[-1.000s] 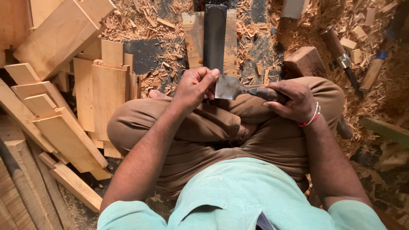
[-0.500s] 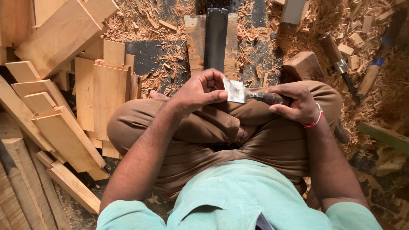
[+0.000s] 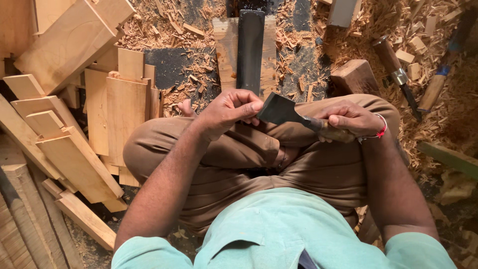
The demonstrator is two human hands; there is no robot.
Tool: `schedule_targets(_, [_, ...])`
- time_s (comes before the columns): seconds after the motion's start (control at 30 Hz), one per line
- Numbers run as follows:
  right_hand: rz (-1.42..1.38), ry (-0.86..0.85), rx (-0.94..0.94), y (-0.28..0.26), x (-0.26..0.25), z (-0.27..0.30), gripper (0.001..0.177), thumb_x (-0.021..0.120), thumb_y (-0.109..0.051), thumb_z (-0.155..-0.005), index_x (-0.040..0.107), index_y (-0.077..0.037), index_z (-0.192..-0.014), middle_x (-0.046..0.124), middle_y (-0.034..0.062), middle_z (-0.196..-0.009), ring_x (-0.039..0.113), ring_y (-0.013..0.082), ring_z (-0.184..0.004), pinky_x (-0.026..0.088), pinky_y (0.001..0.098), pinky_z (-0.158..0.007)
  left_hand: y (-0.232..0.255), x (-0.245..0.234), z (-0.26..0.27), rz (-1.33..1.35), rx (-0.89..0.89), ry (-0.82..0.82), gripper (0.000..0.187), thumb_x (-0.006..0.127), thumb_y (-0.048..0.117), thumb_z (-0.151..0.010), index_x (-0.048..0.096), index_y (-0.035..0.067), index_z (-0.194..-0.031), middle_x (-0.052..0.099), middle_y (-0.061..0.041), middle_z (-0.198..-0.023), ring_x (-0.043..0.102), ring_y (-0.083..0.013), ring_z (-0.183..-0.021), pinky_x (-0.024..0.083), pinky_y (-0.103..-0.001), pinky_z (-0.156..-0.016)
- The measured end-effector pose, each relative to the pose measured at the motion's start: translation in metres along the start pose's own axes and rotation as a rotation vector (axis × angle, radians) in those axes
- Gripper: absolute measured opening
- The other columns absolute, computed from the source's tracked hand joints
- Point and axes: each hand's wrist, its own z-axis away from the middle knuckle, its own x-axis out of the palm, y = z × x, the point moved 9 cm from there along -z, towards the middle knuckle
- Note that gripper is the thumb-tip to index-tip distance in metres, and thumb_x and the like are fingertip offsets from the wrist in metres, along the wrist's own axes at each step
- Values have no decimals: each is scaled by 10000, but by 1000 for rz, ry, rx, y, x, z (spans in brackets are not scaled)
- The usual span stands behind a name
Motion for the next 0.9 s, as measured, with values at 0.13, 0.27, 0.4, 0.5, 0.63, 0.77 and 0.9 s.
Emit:
schedule_targets(0.13, [8,-27,136,4,4,-5,522,504,-388,-1040,658,54,-1270,780,142,-937,713,151,-751,587,283,-652,-6,3,-3,37,16,-2,329,699,378,-1020,668,95,-855,653,37,-778,637,-56,-725,527,-237,-708])
schedule_targets(0.27, [51,-146,115,-6,17,-15,512,489,-392,-1081,694,70,-1161,766,130,-1006,724,155,-783,590,275,-684,-18,5,-8,19,-63,28,405,631,460,-998,703,119,-793,691,35,-736,613,-39,-646,510,-211,-654])
schedule_targets(0.4, [-10,-108,205,2,16,-16,511,482,-380,-1063,676,73,-1197,755,134,-978,718,159,-781,589,279,-686,-27,4,-11,49,-75,59,511,572,537,-1028,682,130,-740,675,41,-683,588,-34,-582,476,-201,-594])
schedule_targets(0.5, [-11,-96,195,4,13,-16,508,476,-368,-1070,670,82,-1207,758,143,-970,727,171,-773,596,286,-674,-28,3,-11,68,-71,62,509,573,540,-1028,694,119,-769,677,42,-695,595,-36,-593,479,-201,-604])
schedule_targets(0.63, [-50,-43,200,10,4,-10,502,474,-353,-1066,644,84,-1246,758,159,-970,738,194,-777,615,305,-671,-23,5,-10,108,-53,31,402,624,476,-1009,711,111,-861,689,45,-755,617,-32,-665,514,-205,-669])
schedule_targets(0.77, [-163,-31,247,22,-1,-6,498,461,-344,-1054,632,76,-1260,754,176,-957,748,214,-782,625,324,-664,-16,10,-7,140,2,-28,299,694,380,-1007,697,91,-932,683,48,-819,637,-27,-736,531,-212,-725])
schedule_targets(0.9, [-172,-55,202,23,-4,-5,484,467,-344,-1085,653,84,-1214,754,180,-956,742,218,-755,604,314,-658,-9,10,-3,103,22,-38,251,740,286,-991,709,42,-1042,679,38,-883,644,-42,-802,540,-229,-777])
